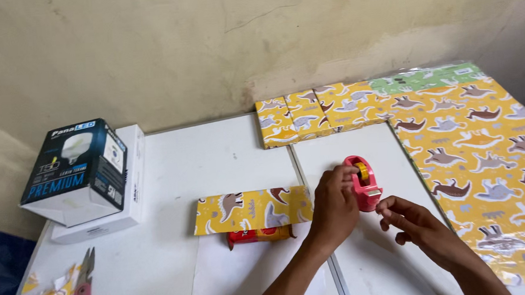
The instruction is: The person wraps a small rectangular box with dinosaur-patterned paper, folds the edges, and secures them with tape. They then wrap a second small packet in the same paper, folding and taping the edges to complete the package.
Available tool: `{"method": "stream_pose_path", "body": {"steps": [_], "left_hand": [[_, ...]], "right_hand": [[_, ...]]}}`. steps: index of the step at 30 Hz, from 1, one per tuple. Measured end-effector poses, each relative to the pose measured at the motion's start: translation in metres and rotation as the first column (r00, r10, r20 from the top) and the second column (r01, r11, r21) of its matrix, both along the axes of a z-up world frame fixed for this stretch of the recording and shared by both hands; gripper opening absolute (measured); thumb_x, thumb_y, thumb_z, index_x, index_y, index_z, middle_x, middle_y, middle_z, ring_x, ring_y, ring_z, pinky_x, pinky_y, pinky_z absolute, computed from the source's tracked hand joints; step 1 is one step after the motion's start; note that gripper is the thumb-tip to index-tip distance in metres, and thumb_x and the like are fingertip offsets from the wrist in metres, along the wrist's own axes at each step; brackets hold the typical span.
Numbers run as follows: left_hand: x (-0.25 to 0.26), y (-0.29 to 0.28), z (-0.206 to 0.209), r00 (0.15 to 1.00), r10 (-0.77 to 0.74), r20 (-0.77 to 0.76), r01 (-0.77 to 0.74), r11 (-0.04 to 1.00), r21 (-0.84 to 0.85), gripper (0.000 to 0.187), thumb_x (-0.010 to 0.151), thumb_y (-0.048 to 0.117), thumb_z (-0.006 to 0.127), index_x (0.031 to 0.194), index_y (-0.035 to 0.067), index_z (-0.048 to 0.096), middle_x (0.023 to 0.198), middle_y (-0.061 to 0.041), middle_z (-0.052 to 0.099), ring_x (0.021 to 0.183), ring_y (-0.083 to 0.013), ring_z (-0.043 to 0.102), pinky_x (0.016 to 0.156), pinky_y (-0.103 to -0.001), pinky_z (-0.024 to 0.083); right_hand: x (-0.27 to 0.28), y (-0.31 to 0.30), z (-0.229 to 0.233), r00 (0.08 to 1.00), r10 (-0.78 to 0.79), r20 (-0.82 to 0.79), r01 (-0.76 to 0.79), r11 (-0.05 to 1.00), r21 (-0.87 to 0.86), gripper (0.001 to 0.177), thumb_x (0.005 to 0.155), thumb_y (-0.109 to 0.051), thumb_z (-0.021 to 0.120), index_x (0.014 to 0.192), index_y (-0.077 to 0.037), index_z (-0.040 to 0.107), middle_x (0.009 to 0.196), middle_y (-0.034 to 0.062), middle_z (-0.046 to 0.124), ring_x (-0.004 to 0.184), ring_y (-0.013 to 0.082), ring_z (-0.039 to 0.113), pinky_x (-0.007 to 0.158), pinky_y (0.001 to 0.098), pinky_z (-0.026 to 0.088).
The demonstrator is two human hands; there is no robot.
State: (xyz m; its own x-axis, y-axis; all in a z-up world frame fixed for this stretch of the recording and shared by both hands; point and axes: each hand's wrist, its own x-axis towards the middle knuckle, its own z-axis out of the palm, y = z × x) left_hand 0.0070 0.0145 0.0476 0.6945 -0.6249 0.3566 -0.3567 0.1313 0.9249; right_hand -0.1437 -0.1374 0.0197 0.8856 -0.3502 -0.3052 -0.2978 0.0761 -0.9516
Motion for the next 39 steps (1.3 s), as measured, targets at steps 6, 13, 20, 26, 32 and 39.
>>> {"method": "stream_pose_path", "body": {"steps": [6, 13, 20, 26, 32, 39], "left_hand": [[0.021, 0.05, 0.054, 0.997, -0.068, -0.035, 0.07, 0.994, 0.081, 0.019, 0.095, 0.008, 0.061, 0.109, 0.003, 0.073, 0.101, -0.011, 0.077, 0.087, -0.0197, 0.077, 0.081, -0.031, 0.062], [0.072, 0.123, 0.041, 0.982, -0.081, -0.17, 0.129, 0.947, 0.295, 0.028, 0.093, 0.023, 0.071, 0.109, 0.001, 0.078, 0.099, -0.002, 0.079, 0.083, -0.0111, 0.075, 0.075, -0.027, 0.061], [0.083, 0.146, -0.003, 0.898, -0.131, -0.42, 0.252, 0.936, 0.247, 0.025, 0.09, 0.018, 0.078, 0.104, -0.003, 0.078, 0.081, -0.005, 0.075, 0.069, -0.0061, 0.065, 0.064, -0.021, 0.054], [0.082, 0.143, -0.027, 0.914, -0.03, -0.405, 0.156, 0.947, 0.281, 0.017, 0.088, 0.011, 0.076, 0.1, -0.003, 0.076, 0.085, -0.006, 0.076, 0.074, -0.0073, 0.069, 0.066, -0.023, 0.057], [0.087, 0.145, -0.026, 0.883, 0.024, -0.469, 0.126, 0.95, 0.286, 0.014, 0.091, 0.01, 0.073, 0.097, -0.003, 0.073, 0.088, -0.008, 0.077, 0.08, -0.0094, 0.074, 0.072, -0.024, 0.061], [0.087, 0.145, -0.031, 0.917, 0.003, -0.399, 0.142, 0.932, 0.335, 0.013, 0.092, 0.008, 0.071, 0.097, -0.004, 0.073, 0.087, -0.01, 0.077, 0.076, -0.0108, 0.073, 0.068, -0.026, 0.064]], "right_hand": [[0.012, 0.031, 0.009, 0.991, 0.071, 0.111, -0.072, 0.997, 0.008, 0.015, 0.096, -0.021, 0.066, 0.103, -0.007, 0.066, 0.078, -0.0018, 0.054, 0.068, 0.0098, 0.045, 0.058, 0.0285, 0.04], [0.072, 0.094, 0.012, 0.982, 0.19, 0.005, -0.19, 0.982, 0.005, 0.024, 0.095, -0.026, 0.067, 0.115, -0.013, 0.069, 0.079, -0.0029, 0.061, 0.065, 0.008, 0.049, 0.059, 0.0258, 0.042], [0.108, 0.123, -0.003, 0.97, 0.243, 0.03, -0.243, 0.97, 0.022, 0.024, 0.097, -0.023, 0.063, 0.118, -0.01, 0.067, 0.094, -0.0026, 0.074, 0.07, 0.0056, 0.058, 0.056, 0.0243, 0.044], [0.108, 0.127, -0.013, 0.979, 0.203, 0.015, -0.203, 0.974, 0.096, 0.026, 0.098, -0.02, 0.062, 0.118, -0.005, 0.069, 0.094, 0.002, 0.074, 0.072, 0.0061, 0.064, 0.056, 0.0249, 0.046], [0.094, 0.131, 0.003, 0.981, 0.183, -0.065, -0.194, 0.9, -0.389, 0.023, 0.093, -0.021, 0.074, 0.111, -0.007, 0.077, 0.095, 0.0029, 0.079, 0.072, 0.0122, 0.066, 0.064, 0.0283, 0.056], [0.093, 0.139, 0.021, 0.876, 0.442, 0.194, -0.034, 0.456, -0.889, 0.049, 0.075, -0.02, 0.082, 0.121, -0.011, 0.066, 0.126, 0.0077, 0.064, 0.122, 0.0277, 0.053, 0.099, 0.0444, 0.041]]}}
